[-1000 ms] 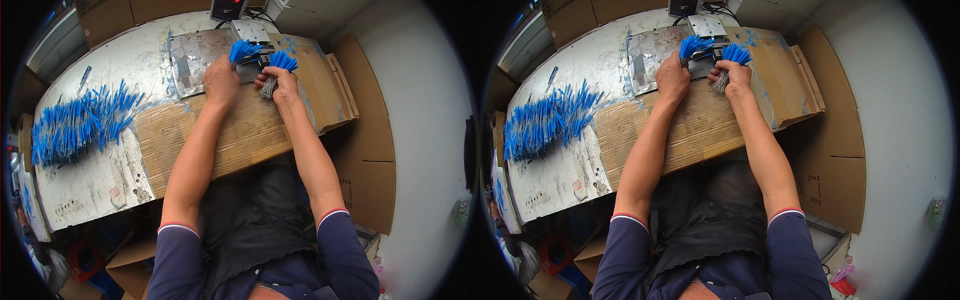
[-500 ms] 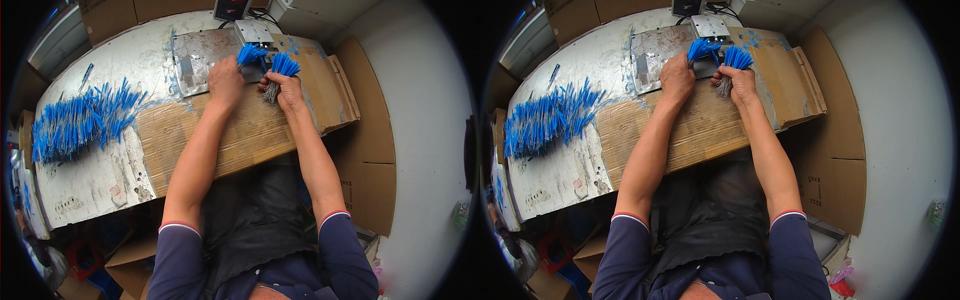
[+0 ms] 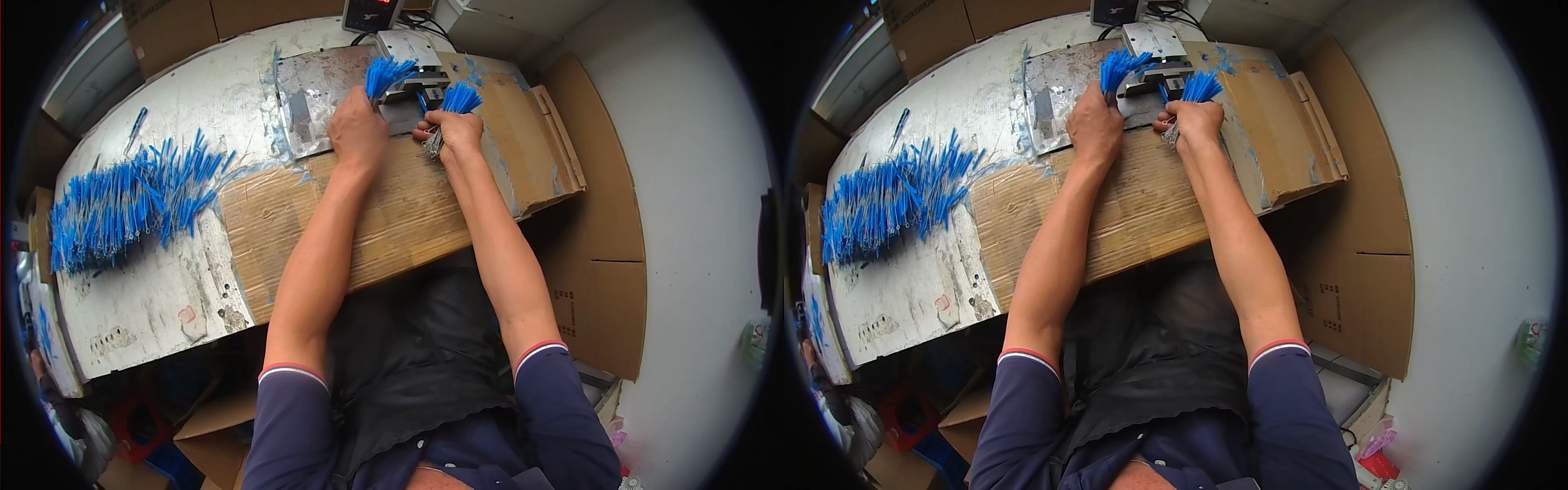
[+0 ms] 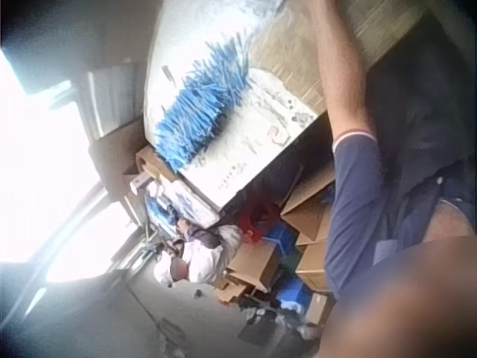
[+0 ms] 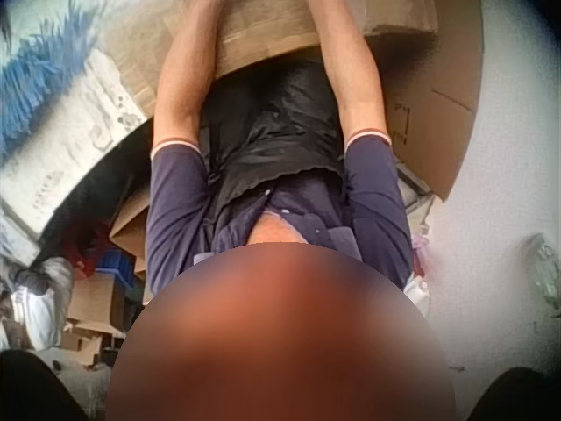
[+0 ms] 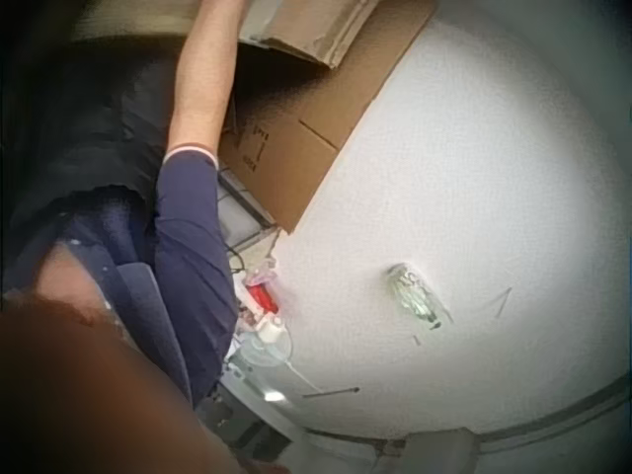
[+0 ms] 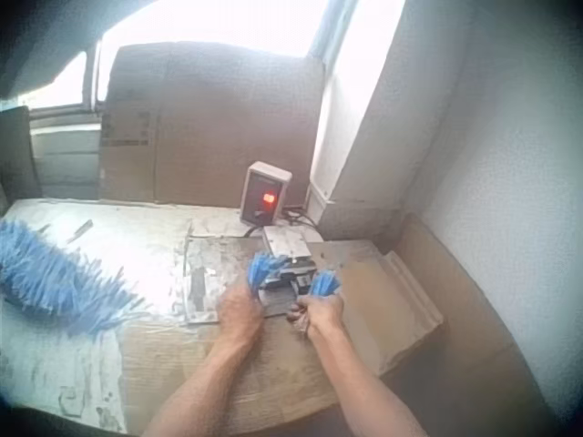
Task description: Manually processing bundles of blue wires using a specialized crimping or testing machine in a workshop.
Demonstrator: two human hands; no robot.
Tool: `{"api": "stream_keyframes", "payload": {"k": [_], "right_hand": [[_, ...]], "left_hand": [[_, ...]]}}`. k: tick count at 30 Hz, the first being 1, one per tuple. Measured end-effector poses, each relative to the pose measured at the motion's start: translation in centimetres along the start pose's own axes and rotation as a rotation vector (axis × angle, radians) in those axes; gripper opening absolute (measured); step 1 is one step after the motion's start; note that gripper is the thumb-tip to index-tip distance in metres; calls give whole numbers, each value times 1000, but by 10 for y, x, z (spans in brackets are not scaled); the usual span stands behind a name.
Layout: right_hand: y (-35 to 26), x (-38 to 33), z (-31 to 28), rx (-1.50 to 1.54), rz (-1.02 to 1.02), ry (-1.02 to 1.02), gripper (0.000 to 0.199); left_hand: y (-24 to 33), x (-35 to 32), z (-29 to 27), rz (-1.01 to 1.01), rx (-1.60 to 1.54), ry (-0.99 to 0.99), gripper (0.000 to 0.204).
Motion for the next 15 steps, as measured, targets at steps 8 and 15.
{"api": "stream_keyframes", "payload": {"k": [8,15], "right_hand": [[0,3,6,35,25,61,9],[0,11,6,159,62,-26,10]], "left_hand": [[-3,0,1,-9,-3,4,13],[6,2,-7,108,-15,152,10]]}}
Point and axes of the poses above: each hand's wrist, its own x-axis towards the middle knuckle, its own z-axis out of the palm, y = z × x, the point moved 8 cm from there along x, towards the middle knuckle, and after that the axes turned 7 degrees about z, right-handed, at the moved point
